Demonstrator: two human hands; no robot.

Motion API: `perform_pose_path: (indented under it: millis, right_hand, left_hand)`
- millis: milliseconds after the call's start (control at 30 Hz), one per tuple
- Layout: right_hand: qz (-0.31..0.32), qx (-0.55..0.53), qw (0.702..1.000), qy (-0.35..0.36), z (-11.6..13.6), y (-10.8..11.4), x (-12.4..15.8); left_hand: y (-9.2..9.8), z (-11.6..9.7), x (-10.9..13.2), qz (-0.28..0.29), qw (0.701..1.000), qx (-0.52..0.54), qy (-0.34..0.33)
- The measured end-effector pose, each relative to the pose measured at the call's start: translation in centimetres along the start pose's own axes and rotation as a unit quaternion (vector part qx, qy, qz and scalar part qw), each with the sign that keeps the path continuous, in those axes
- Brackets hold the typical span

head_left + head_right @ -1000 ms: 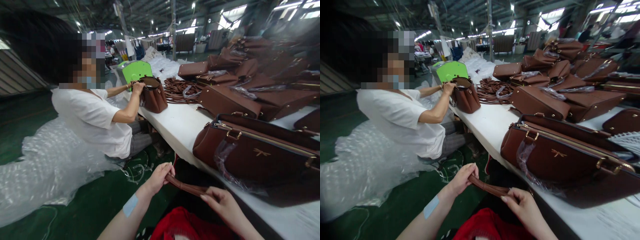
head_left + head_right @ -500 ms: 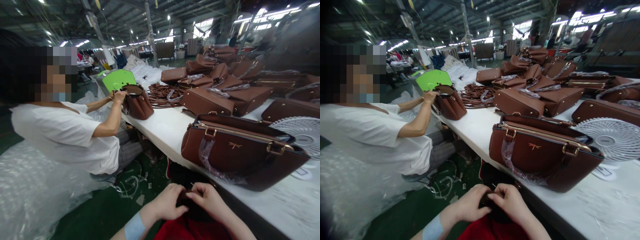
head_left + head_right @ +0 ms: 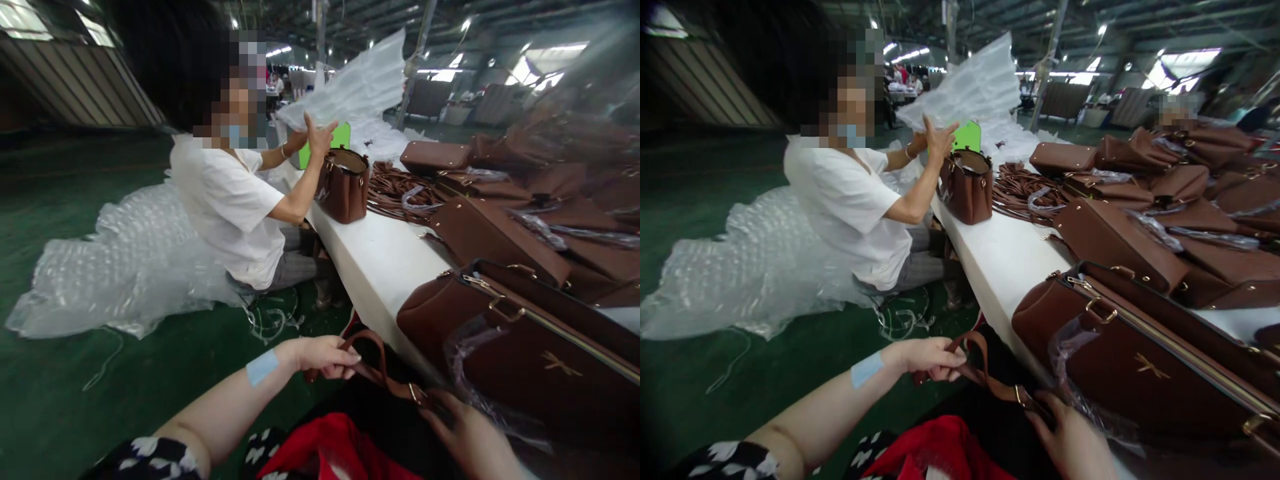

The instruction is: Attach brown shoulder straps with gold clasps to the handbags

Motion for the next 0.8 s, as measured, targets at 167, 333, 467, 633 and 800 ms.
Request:
perform_pose_path:
  millis: [167,333,467,633,800]
  right_hand:
    - [0.064,-0.036,0.996,0.052,0.8,-0.8,0.7]
    - [-0.025,-0.078,0.995,0.060,1.2,-0.9,1.1]
    - [-0.047,-0.082,0.993,0.070,1.3,-1.1,1.4]
    - [-0.032,-0.087,0.989,0.112,3.3,-1.6,1.2]
    - [0.004,-0.087,0.985,0.149,4.5,-2.9,0.6]
  left_hand:
    - [2.5,2.6,0.5,0.004,0.992,-0.128,-0.001]
    - [2.6,5.8,-1.2,-0.024,0.968,-0.245,-0.050]
    - [1.6,5.3,-2.4,-0.040,0.953,-0.286,-0.097]
    - [-1.2,4.8,-4.0,0.092,0.983,-0.154,-0.045]
    - [-2.2,6.3,-5.0,0.106,0.988,-0.115,0.006]
Point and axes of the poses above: each hand's wrist, its own x-axis away from the middle knuckle, its own y-axis out of the back of the hand, z = x × y, the point moved 8 cm from there along -x, towards the middle knuckle, and after that the axes turned 14 degrees about -y, right-handed, at the moved point
